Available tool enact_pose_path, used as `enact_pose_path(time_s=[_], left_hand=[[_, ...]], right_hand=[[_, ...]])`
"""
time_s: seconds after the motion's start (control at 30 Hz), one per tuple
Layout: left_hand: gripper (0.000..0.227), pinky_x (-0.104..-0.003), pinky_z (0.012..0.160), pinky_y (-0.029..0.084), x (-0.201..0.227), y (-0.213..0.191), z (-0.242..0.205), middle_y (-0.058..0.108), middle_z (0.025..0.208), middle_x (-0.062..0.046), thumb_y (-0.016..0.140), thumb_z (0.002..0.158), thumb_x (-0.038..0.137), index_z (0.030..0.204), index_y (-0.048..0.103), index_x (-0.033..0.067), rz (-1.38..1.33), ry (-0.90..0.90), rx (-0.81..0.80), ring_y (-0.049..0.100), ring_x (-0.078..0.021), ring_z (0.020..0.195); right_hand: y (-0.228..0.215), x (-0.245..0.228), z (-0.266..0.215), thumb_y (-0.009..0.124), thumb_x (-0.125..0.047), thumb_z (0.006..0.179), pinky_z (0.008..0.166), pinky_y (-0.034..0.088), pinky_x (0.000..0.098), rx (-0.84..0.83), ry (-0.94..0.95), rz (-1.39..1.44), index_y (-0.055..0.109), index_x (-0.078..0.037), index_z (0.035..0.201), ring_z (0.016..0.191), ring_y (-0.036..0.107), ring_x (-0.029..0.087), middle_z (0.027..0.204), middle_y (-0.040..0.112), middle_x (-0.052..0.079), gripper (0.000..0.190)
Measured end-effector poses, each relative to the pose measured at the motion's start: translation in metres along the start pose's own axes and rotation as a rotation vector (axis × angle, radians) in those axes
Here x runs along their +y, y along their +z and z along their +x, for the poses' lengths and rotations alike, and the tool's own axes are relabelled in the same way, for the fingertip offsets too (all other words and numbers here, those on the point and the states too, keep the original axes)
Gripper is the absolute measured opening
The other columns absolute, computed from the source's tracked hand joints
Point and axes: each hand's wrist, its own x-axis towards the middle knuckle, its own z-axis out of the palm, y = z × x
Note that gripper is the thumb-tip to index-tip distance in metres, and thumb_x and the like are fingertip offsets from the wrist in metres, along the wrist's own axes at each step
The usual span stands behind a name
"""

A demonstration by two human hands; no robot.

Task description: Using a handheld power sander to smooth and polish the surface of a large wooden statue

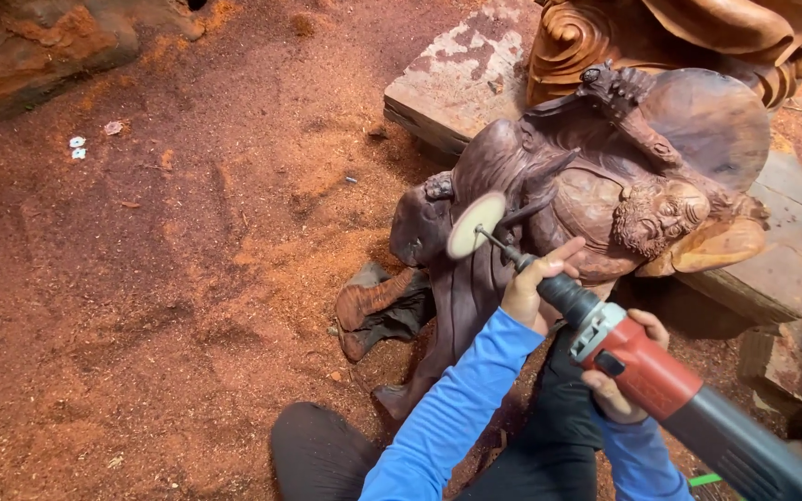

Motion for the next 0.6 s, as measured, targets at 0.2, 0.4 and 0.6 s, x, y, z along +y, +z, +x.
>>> enact_pose_path(time_s=[0.2, 0.4, 0.6], left_hand=[[0.037, -0.038, 0.119, 0.027, -0.004, -0.007, -0.007, 0.037, 0.165, -0.019, 0.057, 0.084, 0.011, 0.114, 0.067, -0.0075, 0.034, 0.093, -0.063, 0.033, -0.028, 0.149], [0.038, -0.031, 0.114, 0.035, -0.003, -0.017, -0.01, 0.04, 0.164, -0.016, 0.055, 0.085, 0.018, 0.111, 0.069, -0.0054, -0.002, 0.081, -0.094, 0.037, -0.0235, 0.146], [0.024, -0.055, 0.118, 0.031, -0.013, -0.015, -0.017, 0.038, 0.163, -0.018, 0.057, 0.081, 0.023, 0.079, 0.071, 0.0028, -0.021, 0.114, -0.065, 0.031, -0.0293, 0.148]], right_hand=[[-0.014, 0.002, -0.028, 0.08, -0.044, 0.062, 0.11, 0.044, 0.0372, -0.066, -0.107, -0.38, 0.03, 0.002, 0.149, 0.123, 0.051, 0.029, 0.143, 0.04, 0.019, 0.11], [0.0, -0.004, -0.023, 0.084, -0.037, 0.059, 0.112, 0.045, 0.0351, -0.061, -0.073, -0.285, 0.035, -0.001, 0.148, 0.126, 0.052, 0.027, 0.145, 0.043, 0.016, 0.108], [-0.012, -0.001, -0.025, 0.083, -0.032, 0.057, 0.107, 0.049, 0.0347, -0.059, 0.008, -0.192, 0.036, -0.002, 0.148, 0.117, 0.057, 0.026, 0.141, 0.047, 0.018, 0.107]])
